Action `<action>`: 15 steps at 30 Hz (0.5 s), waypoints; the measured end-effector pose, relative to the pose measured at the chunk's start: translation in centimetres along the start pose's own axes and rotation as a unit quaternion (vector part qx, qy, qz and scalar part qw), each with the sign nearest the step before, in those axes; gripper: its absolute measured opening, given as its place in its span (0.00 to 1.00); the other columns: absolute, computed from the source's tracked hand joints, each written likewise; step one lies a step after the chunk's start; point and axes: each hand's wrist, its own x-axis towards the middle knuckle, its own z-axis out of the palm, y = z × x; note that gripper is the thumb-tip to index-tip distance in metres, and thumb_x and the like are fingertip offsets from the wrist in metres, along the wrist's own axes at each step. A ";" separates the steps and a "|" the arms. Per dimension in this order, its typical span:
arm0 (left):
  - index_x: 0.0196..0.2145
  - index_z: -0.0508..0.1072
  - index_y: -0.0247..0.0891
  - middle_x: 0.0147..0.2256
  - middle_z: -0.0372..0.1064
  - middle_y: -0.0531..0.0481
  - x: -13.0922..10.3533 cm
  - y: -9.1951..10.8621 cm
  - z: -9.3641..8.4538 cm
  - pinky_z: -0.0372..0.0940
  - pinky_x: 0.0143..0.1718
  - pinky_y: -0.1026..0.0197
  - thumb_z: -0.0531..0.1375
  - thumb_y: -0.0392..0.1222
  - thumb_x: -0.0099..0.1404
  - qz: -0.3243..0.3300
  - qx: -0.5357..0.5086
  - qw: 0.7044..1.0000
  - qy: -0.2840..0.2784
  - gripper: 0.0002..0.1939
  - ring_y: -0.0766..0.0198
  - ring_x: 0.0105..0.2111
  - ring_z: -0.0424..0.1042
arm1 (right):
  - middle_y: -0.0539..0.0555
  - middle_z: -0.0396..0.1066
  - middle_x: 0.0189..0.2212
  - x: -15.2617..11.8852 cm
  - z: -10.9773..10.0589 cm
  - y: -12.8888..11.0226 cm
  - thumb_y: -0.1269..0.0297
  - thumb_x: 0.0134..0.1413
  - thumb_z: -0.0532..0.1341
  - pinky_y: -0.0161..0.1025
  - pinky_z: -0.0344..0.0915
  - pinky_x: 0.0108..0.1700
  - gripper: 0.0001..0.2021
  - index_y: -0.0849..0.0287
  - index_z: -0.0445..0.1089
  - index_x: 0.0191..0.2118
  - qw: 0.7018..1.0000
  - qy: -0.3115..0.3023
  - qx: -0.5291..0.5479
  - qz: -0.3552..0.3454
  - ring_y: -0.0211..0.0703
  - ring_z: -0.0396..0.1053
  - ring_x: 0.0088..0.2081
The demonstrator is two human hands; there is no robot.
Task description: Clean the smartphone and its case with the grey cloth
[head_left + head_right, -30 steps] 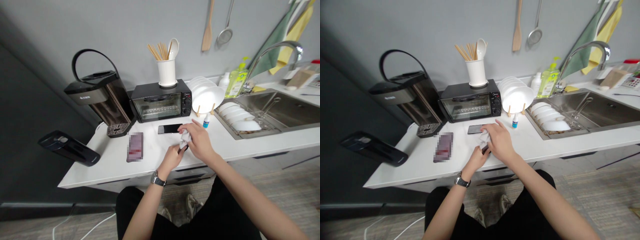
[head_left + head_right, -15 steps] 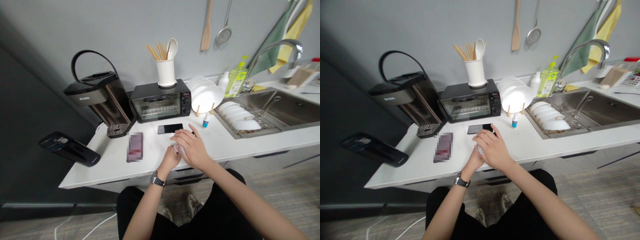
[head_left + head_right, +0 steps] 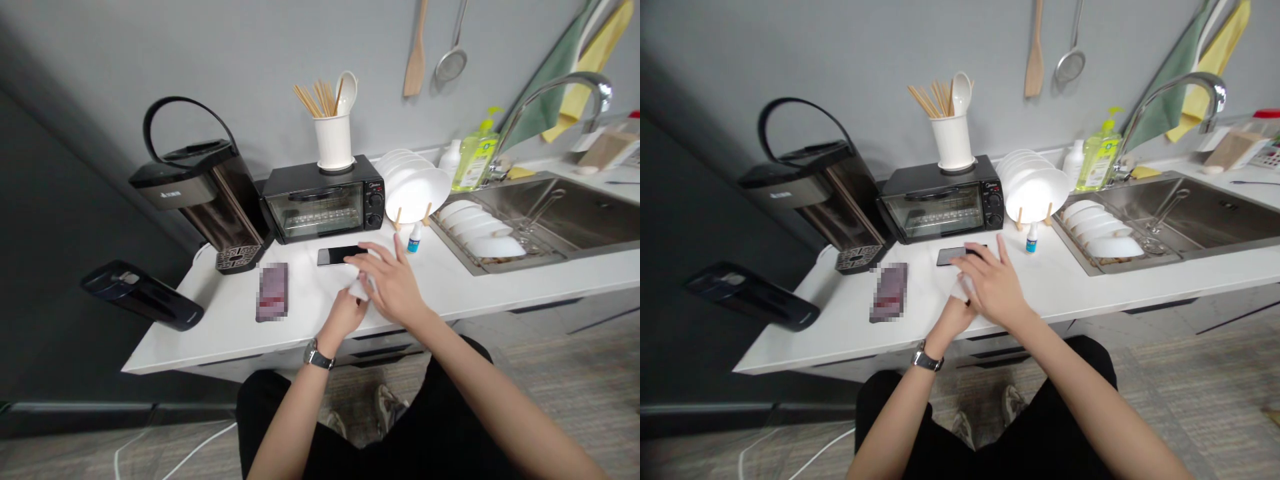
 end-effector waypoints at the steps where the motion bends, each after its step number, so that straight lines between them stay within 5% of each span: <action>1: 0.37 0.80 0.37 0.34 0.81 0.44 0.0 0.2 -0.1 0.71 0.44 0.58 0.56 0.41 0.75 0.000 -0.003 1.000 -0.004 0.13 0.56 0.36 0.78 | 0.51 0.79 0.53 0.1 -0.1 0.5 0.66 0.74 0.50 0.71 0.34 0.75 0.18 0.48 0.73 0.59 0.999 0.021 0.001 0.033 0.53 0.64 0.66; 4: 0.37 0.80 0.37 0.36 0.81 0.45 0.1 0.5 -0.3 0.70 0.43 0.59 0.55 0.43 0.76 -0.004 -0.007 1.000 -0.011 0.15 0.57 0.36 0.79 | 0.50 0.79 0.54 0.4 -0.3 1.1 0.66 0.75 0.49 0.71 0.36 0.75 0.18 0.48 0.73 0.57 0.996 0.045 0.017 0.082 0.54 0.64 0.66; 10: 0.36 0.78 0.35 0.35 0.81 0.41 0.0 0.3 -0.1 0.70 0.42 0.58 0.56 0.35 0.73 -0.016 0.007 1.000 -0.008 0.11 0.54 0.37 0.78 | 0.50 0.77 0.57 0.1 -0.2 -1.2 0.65 0.74 0.52 0.72 0.22 0.75 0.17 0.49 0.70 0.61 0.999 -0.029 0.013 -0.006 0.52 0.60 0.70; 15: 0.36 0.78 0.37 0.34 0.80 0.46 0.1 0.4 -0.3 0.69 0.40 0.60 0.54 0.42 0.76 -0.008 0.005 1.000 -0.017 0.15 0.57 0.34 0.77 | 0.49 0.79 0.54 0.3 -0.8 0.7 0.65 0.76 0.48 0.75 0.28 0.74 0.18 0.49 0.75 0.54 0.995 0.030 0.009 0.097 0.55 0.61 0.68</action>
